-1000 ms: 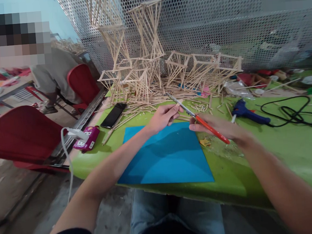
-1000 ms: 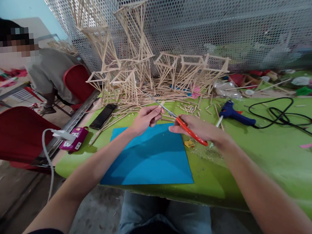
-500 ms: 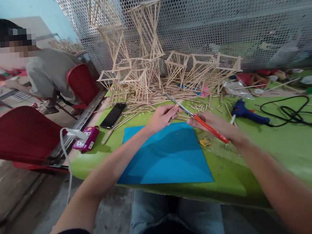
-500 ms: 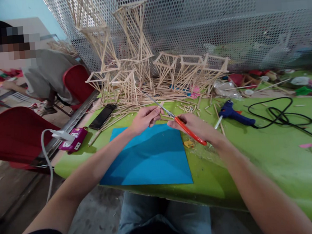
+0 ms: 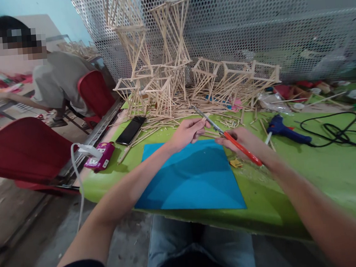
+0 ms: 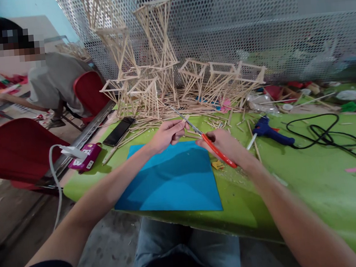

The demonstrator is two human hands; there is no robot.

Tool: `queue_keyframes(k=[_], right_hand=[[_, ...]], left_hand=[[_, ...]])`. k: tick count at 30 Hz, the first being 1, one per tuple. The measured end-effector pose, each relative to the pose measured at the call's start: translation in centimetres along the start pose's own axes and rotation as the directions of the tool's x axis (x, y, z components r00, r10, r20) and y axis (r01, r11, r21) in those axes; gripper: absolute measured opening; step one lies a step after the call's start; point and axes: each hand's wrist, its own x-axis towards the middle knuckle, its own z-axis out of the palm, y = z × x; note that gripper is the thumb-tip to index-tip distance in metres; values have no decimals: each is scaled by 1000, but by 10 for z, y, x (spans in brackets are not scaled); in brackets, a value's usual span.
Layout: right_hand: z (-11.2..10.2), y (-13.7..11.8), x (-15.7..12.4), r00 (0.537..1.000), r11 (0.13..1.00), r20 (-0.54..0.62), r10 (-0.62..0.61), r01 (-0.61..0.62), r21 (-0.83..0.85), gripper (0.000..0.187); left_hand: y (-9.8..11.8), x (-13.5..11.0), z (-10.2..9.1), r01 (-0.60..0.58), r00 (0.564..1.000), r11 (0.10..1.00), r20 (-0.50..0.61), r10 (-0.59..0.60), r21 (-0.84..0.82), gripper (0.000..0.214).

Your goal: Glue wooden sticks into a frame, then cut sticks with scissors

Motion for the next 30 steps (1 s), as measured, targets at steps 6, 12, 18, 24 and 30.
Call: queue_keyframes(k=[6, 12, 18, 24, 30], right_hand=[[0, 11, 5, 995, 995, 74, -73, 68, 68, 61], [9, 20, 2, 992, 990, 58, -109, 114, -82, 39], [14, 38, 1, 987, 972, 71, -146, 156, -176, 18], [-2, 14, 6, 979, 986, 196, -55, 85, -147, 35], [-11, 18, 12, 842, 957, 471, 262, -290, -14, 51]], left_hand=[[-2, -1, -1, -12, 999, 998, 31, 10, 57, 38], [-2, -2, 1, -4, 999, 996, 35, 1, 87, 38], [-7, 0, -2, 61, 998, 998, 14, -62, 14, 34], [-2, 1, 1, 156, 985, 977, -54, -165, -144, 22], [1, 4, 5, 413, 903, 861, 11, -429, -296, 18]])
